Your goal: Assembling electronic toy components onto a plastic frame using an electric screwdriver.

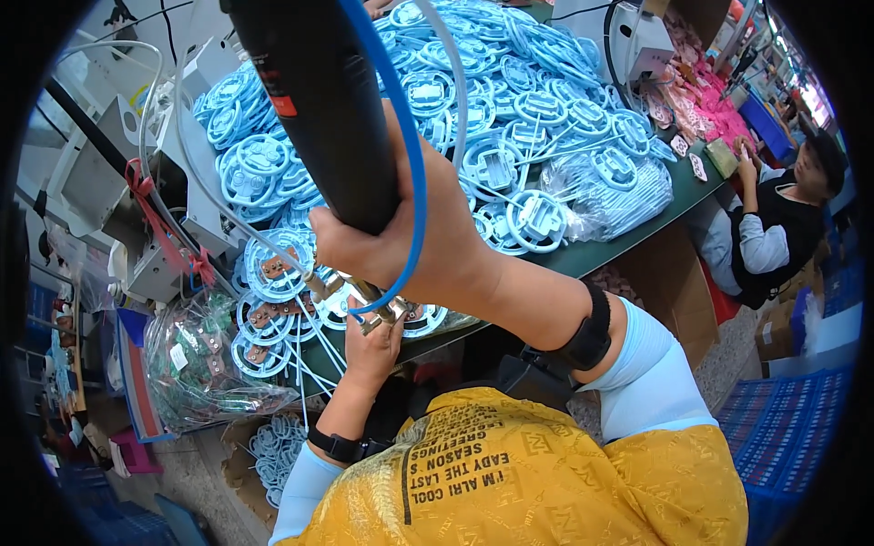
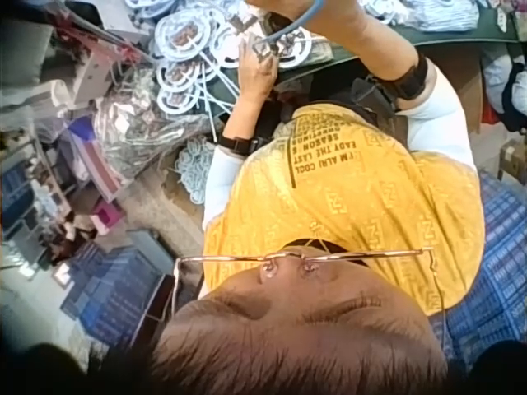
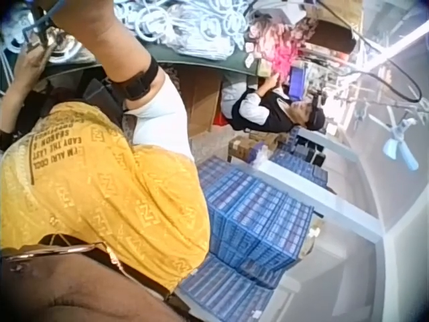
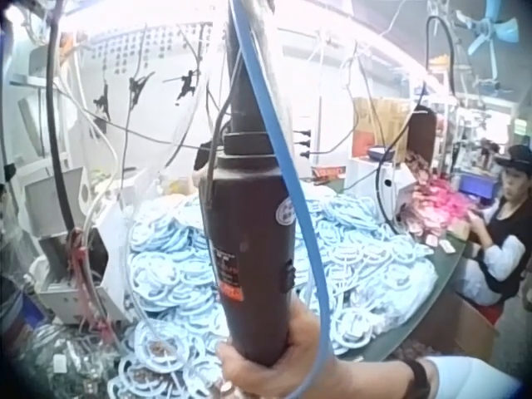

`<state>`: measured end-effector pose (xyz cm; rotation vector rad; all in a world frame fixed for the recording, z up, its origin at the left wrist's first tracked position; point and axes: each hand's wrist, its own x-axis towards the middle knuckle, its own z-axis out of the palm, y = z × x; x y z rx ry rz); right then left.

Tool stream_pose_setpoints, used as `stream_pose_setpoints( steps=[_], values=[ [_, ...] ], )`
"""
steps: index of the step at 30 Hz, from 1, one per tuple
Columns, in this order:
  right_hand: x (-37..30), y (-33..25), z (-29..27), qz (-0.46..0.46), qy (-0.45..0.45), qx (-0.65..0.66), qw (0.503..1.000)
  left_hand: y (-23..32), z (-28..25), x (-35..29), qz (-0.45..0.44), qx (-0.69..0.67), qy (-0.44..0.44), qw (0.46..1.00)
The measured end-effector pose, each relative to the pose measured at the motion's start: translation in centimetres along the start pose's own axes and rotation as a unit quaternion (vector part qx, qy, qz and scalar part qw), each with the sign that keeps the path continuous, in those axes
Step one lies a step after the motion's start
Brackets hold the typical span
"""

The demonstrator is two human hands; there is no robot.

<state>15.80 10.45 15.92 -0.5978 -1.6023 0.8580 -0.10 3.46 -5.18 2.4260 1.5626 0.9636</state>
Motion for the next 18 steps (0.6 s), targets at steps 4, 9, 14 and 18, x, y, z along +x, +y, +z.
stream_pose_setpoints(
  steps=[4, 9, 14, 18],
  values=[
    [0.0, 0.8, 0.4, -0.013, 0.031, 0.001, 0.999, -0.2, 0.1, -0.1, 0.01, 0.003, -0.007, 1.0],
    [-0.8, 0.3, 0.3, 0.062, 0.042, 0.036, 0.997, 0.0, -0.3, -0.1, 0.014, -0.001, 0.0, 1.0],
    [-0.2, 1.1, 0.9, -0.054, 0.007, -0.026, 0.998, -0.3, 0.6, -0.3, 0.033, 0.01, 0.008, 0.999],
    [1.6, 0.1, -0.1, -0.029, 0.012, -0.02, 0.999, 0.0, 0.3, 0.1, -0.026, -0.033, -0.015, 0.999]
  ],
)
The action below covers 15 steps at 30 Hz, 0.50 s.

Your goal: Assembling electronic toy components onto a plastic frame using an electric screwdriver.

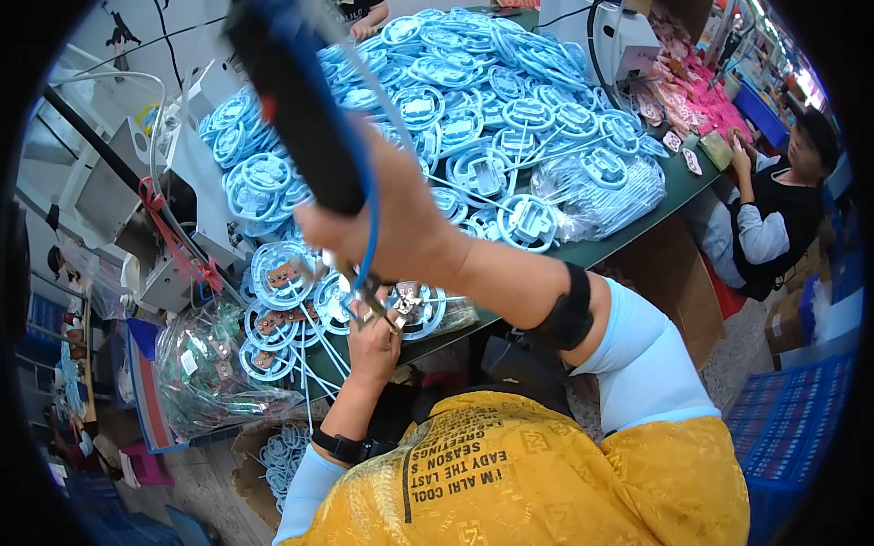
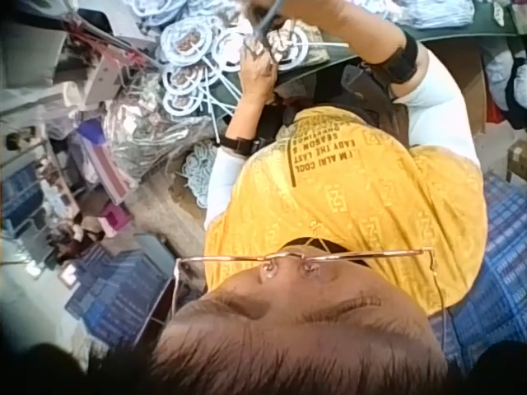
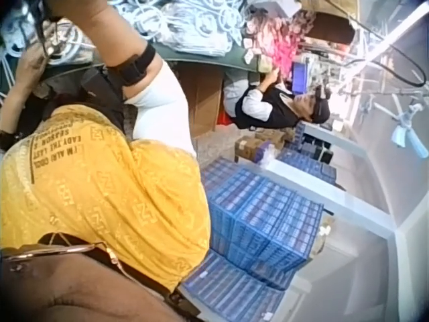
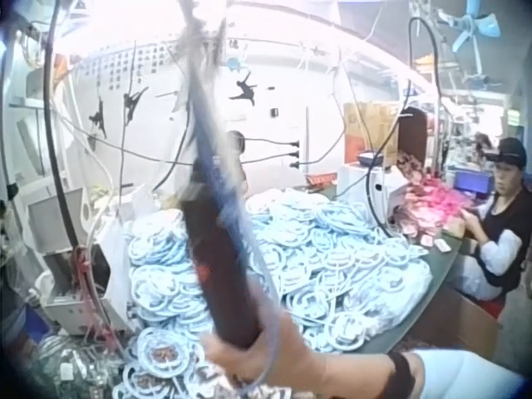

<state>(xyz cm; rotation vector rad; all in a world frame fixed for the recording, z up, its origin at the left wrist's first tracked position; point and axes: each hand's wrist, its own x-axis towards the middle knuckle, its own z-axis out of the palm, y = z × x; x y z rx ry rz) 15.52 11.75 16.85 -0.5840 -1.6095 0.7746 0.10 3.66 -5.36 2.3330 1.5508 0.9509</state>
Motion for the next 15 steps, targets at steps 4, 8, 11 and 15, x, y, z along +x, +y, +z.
stream_pose_setpoints(
  steps=[4, 8, 11, 15],
  values=[
    [4.2, 0.4, -3.7, -0.069, 0.122, -0.037, 0.989, 1.0, -0.7, 0.8, 0.023, 0.047, 0.041, 0.998],
    [4.1, 2.9, -7.8, -0.02, 0.076, -0.183, 0.98, 0.3, -0.9, 1.7, -0.016, 0.017, 0.086, 0.996],
    [1.0, 4.4, -9.5, -0.07, 0.145, -0.211, 0.964, -1.4, -3.2, 2.3, -0.104, -0.097, 0.22, 0.965],
    [-7.1, 6.6, -12.7, -0.088, 0.15, -0.349, 0.921, -4.4, -8.4, 1.8, -0.206, -0.211, 0.361, 0.885]
  ],
)
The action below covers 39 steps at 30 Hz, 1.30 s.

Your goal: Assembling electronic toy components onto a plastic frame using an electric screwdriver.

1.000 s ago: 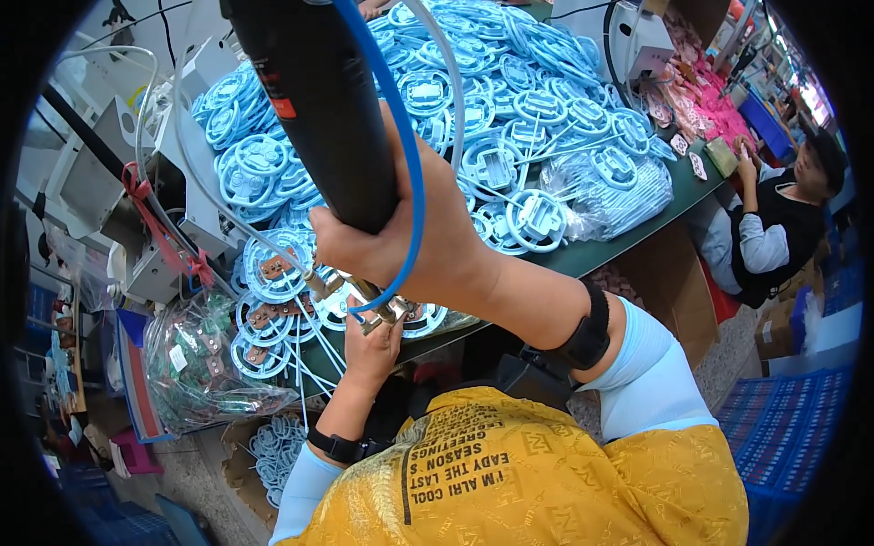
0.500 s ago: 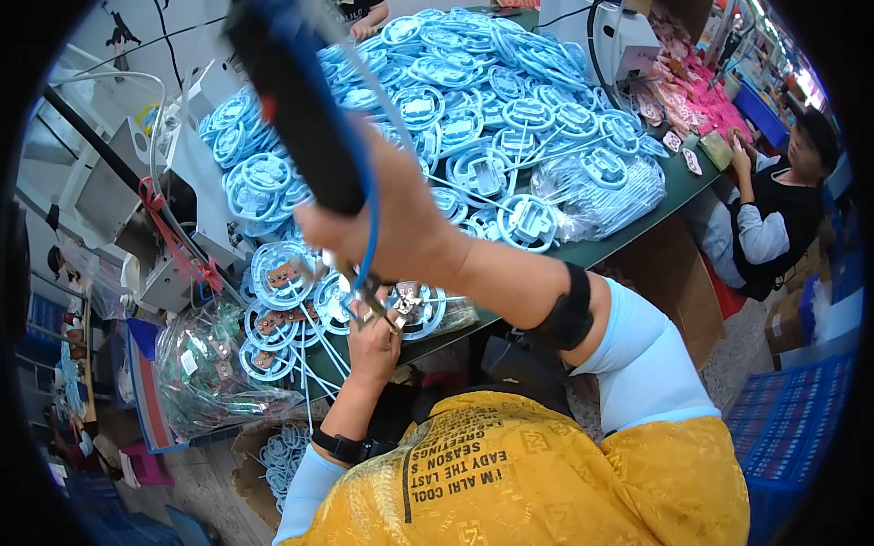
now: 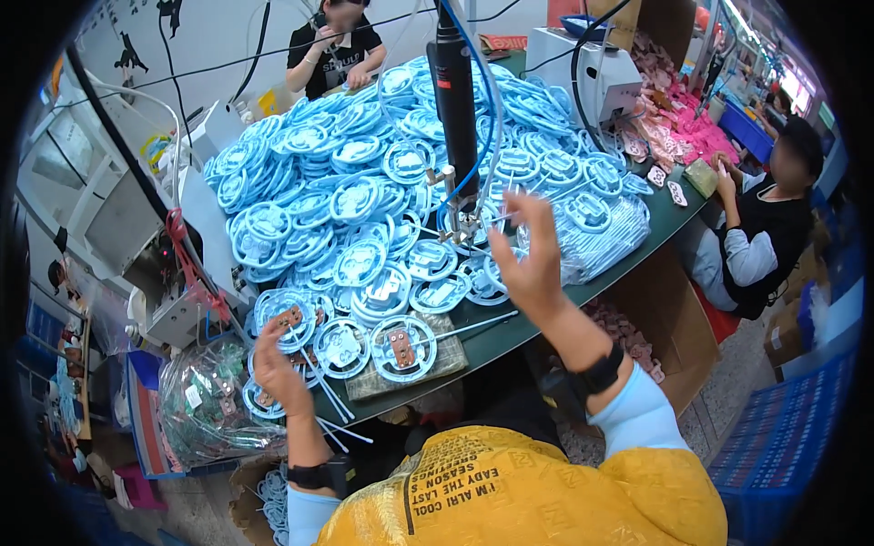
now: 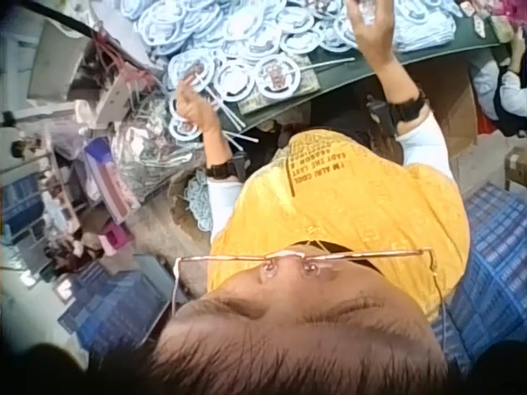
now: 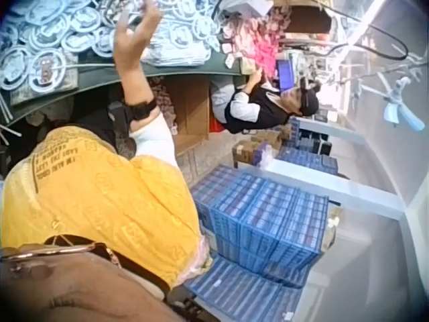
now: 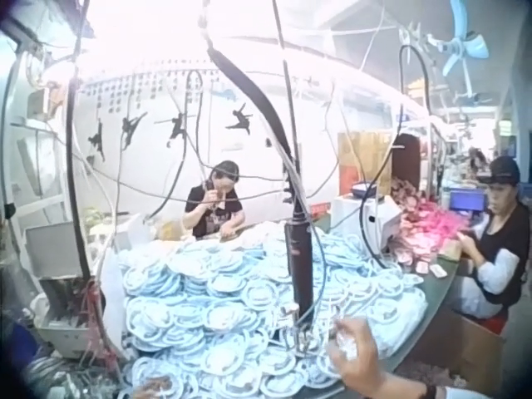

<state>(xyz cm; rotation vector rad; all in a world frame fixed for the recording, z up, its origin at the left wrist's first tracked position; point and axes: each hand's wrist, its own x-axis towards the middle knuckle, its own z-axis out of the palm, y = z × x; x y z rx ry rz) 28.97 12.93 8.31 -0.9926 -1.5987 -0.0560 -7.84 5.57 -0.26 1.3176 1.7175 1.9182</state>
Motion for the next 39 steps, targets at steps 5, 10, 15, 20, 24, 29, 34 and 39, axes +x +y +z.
stream_pose_setpoints(
  steps=[5, 10, 15, 20, 24, 29, 34, 39],
  values=[
    [-10.1, -0.4, -1.6, 0.092, -0.195, 0.023, 0.976, 2.5, -0.7, 0.0, 0.183, 0.194, 0.052, 0.962],
    [-13.0, -1.2, -0.2, 0.056, -0.261, -0.014, 0.964, 2.8, 2.6, -7.3, 0.24, 0.201, -0.274, 0.909],
    [-13.6, -2.2, 1.8, 0.005, -0.356, -0.005, 0.934, 2.1, 3.4, -9.3, 0.214, 0.319, -0.419, 0.823],
    [-12.6, -2.2, 2.6, 0.028, -0.366, -0.072, 0.928, 2.4, 3.7, -8.9, 0.215, 0.234, -0.44, 0.84],
    [-11.9, -1.7, 3.9, -0.017, -0.378, -0.059, 0.924, 3.4, 0.7, -7.7, 0.221, 0.263, -0.265, 0.901],
    [-7.7, -3.1, 3.2, 0.067, -0.409, 0.082, 0.907, 3.2, -5.6, -5.4, 0.095, 0.398, -0.09, 0.908],
    [-6.5, -5.8, 6.8, 0.254, -0.37, 0.227, 0.864, 3.1, -6.9, -6.1, -0.069, 0.503, -0.131, 0.851],
    [-10.0, -8.8, 13.5, 0.192, -0.428, 0.298, 0.831, 2.5, -4.1, -6.1, -0.05, 0.535, -0.16, 0.828]
  ],
)
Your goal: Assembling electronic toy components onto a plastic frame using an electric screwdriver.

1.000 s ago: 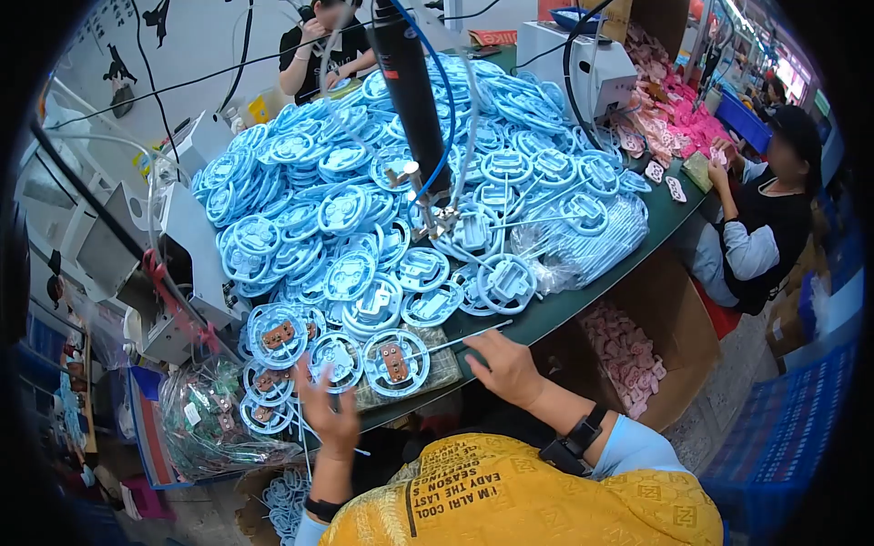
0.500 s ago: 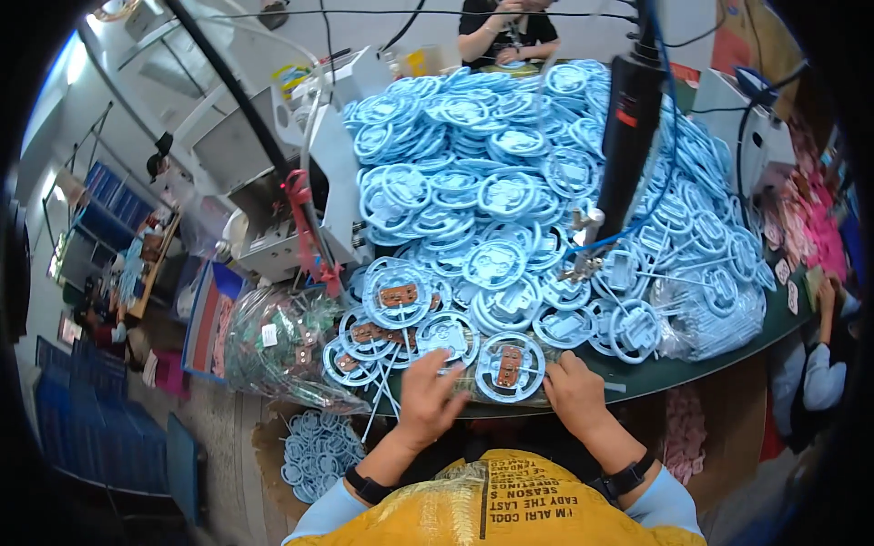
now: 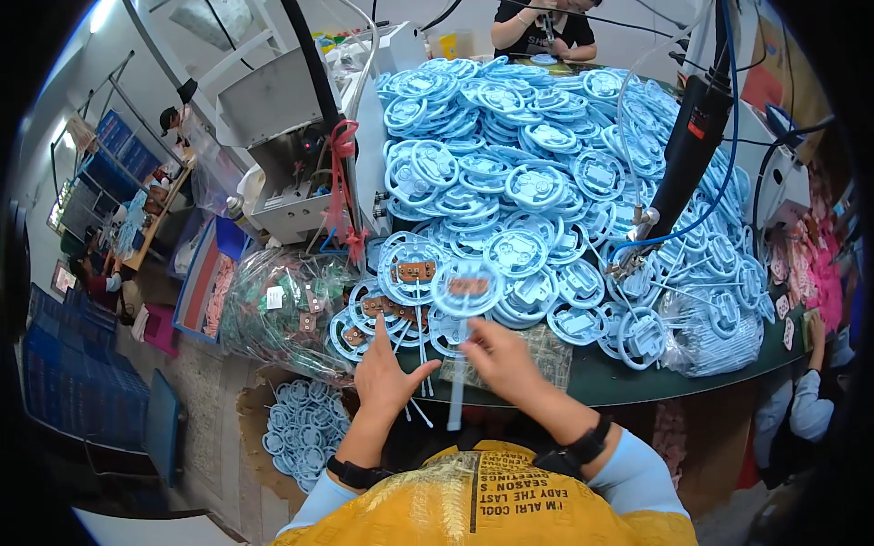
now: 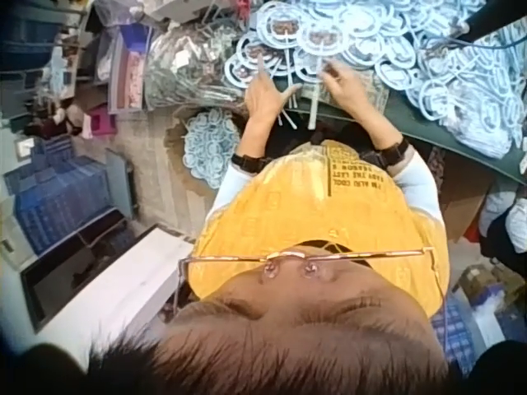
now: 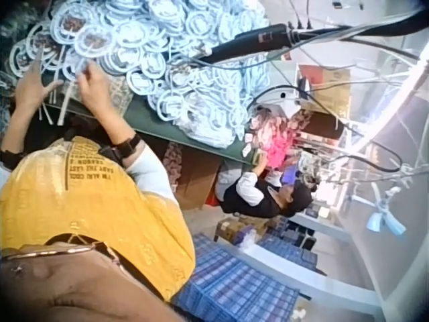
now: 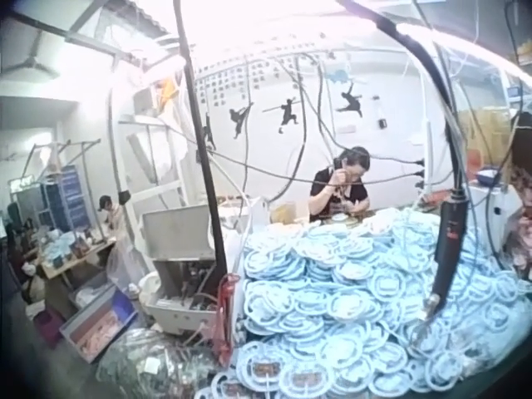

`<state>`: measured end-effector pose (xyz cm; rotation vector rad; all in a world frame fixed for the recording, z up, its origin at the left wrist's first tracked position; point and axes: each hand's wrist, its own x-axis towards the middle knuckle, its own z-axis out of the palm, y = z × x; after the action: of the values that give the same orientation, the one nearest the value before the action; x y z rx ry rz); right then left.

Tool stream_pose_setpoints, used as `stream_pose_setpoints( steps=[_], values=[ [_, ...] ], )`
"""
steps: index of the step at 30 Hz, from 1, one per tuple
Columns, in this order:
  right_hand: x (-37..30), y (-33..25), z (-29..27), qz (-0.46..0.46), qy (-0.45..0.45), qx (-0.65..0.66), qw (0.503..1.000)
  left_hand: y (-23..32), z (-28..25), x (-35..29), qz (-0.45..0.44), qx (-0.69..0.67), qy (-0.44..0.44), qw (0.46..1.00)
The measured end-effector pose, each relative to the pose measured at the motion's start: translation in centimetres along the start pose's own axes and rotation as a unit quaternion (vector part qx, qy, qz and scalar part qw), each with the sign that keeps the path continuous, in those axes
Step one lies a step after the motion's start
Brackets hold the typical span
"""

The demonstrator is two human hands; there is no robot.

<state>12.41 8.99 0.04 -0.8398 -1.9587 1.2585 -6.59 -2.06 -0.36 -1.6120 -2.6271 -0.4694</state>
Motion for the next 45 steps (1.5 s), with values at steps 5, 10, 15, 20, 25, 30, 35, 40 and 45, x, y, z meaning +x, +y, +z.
stream_pose_setpoints(
  steps=[5, 10, 15, 20, 25, 30, 35, 40, 45],
  values=[
    [-0.1, 0.1, 3.1, -0.204, -0.072, -0.292, 0.932, -0.5, -0.5, -0.8, -0.015, -0.075, -0.034, 0.996],
    [0.6, 0.5, 3.5, -0.233, -0.092, -0.33, 0.91, -1.8, -1.1, -1.5, -0.113, -0.22, 0.048, 0.968],
    [0.8, 1.0, 3.6, -0.261, -0.09, -0.351, 0.895, -1.3, -3.2, -0.9, -0.147, -0.149, -0.076, 0.975],
    [0.6, 1.6, 3.4, -0.287, -0.067, -0.343, 0.892, 0.4, -3.7, -0.2, -0.134, -0.027, -0.186, 0.973],
    [0.5, 1.8, 3.6, -0.269, -0.049, -0.319, 0.907, 1.1, -1.6, -0.1, -0.06, 0.032, -0.128, 0.989],
    [0.3, 1.5, 3.2, -0.257, -0.059, -0.319, 0.91, 0.6, 0.0, 0.2, -0.017, 0.094, -0.055, 0.994],
    [0.2, 1.8, 3.3, -0.253, -0.032, -0.323, 0.911, 0.9, 0.6, 0.4, -0.015, 0.118, -0.034, 0.992],
    [0.1, 2.1, 3.2, -0.252, -0.04, -0.321, 0.912, -0.6, 2.1, 1.9, 0.01, 0.159, -0.025, 0.987],
    [0.1, 2.2, 3.1, -0.247, -0.039, -0.322, 0.913, -1.4, 2.1, 3.2, -0.037, 0.115, -0.046, 0.992]
  ],
)
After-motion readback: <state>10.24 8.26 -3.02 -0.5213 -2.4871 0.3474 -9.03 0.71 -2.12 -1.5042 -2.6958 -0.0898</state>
